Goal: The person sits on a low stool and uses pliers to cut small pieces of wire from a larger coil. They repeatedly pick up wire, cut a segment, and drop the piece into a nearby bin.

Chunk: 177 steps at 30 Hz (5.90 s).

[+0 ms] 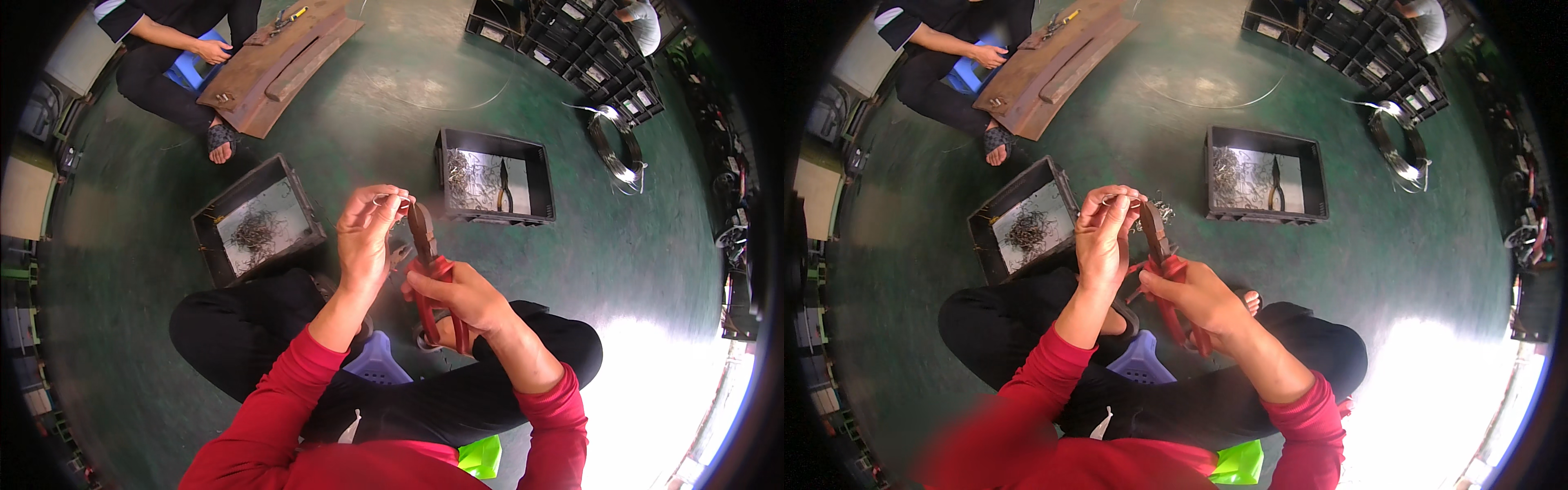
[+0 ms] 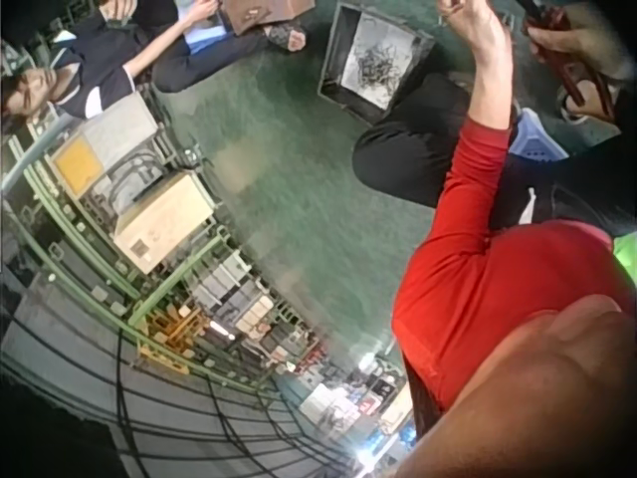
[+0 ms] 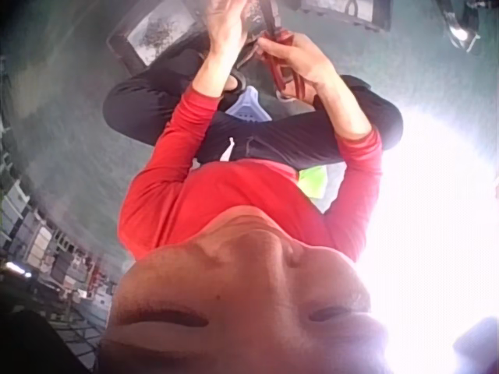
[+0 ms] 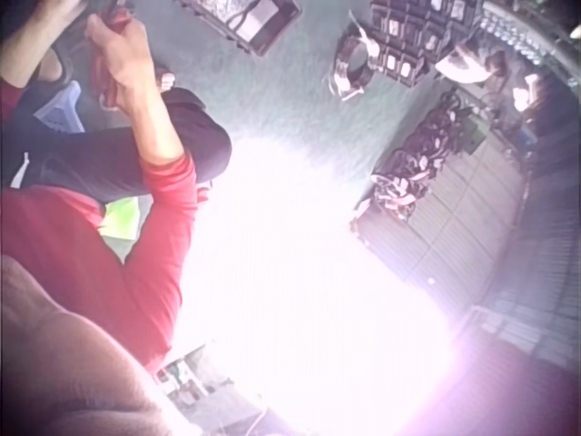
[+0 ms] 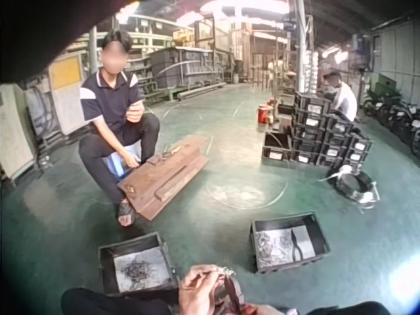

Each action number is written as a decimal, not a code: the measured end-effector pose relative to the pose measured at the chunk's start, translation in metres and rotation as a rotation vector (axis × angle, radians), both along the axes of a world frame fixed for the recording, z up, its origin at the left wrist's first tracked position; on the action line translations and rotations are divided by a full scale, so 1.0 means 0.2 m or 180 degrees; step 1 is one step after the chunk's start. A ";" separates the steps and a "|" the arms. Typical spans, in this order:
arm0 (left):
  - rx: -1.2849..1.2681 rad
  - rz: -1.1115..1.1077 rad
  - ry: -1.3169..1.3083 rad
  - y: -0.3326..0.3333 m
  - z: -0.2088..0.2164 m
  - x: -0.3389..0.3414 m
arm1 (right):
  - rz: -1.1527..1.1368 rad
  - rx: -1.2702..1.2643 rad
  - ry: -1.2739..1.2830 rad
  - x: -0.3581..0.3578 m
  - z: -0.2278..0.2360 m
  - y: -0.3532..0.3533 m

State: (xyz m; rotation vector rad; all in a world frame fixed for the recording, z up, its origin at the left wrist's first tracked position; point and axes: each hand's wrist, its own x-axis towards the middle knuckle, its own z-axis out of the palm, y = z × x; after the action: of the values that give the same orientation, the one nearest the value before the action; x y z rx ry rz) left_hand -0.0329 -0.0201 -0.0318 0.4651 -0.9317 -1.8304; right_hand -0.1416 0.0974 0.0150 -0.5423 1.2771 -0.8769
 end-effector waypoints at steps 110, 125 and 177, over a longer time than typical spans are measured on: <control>-0.0270 -0.1534 -0.2424 0.04 0.10 0.11 | -0.1400 -0.0545 0.0450 -0.36 0.16 0.01; -0.0381 -0.1807 -0.2706 0.05 0.18 0.12 | -0.1340 -0.0416 0.0611 -0.39 0.10 0.06; -0.1954 -0.0937 -0.2680 0.09 0.06 0.05 | -0.0885 0.0170 0.1959 -0.36 0.02 0.00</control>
State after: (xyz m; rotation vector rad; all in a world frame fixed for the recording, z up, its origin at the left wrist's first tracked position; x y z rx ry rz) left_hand -0.0220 -0.0014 -0.0194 0.7426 -2.1439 -1.4582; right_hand -0.2146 0.0980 0.0199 -0.6268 1.9659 -0.9350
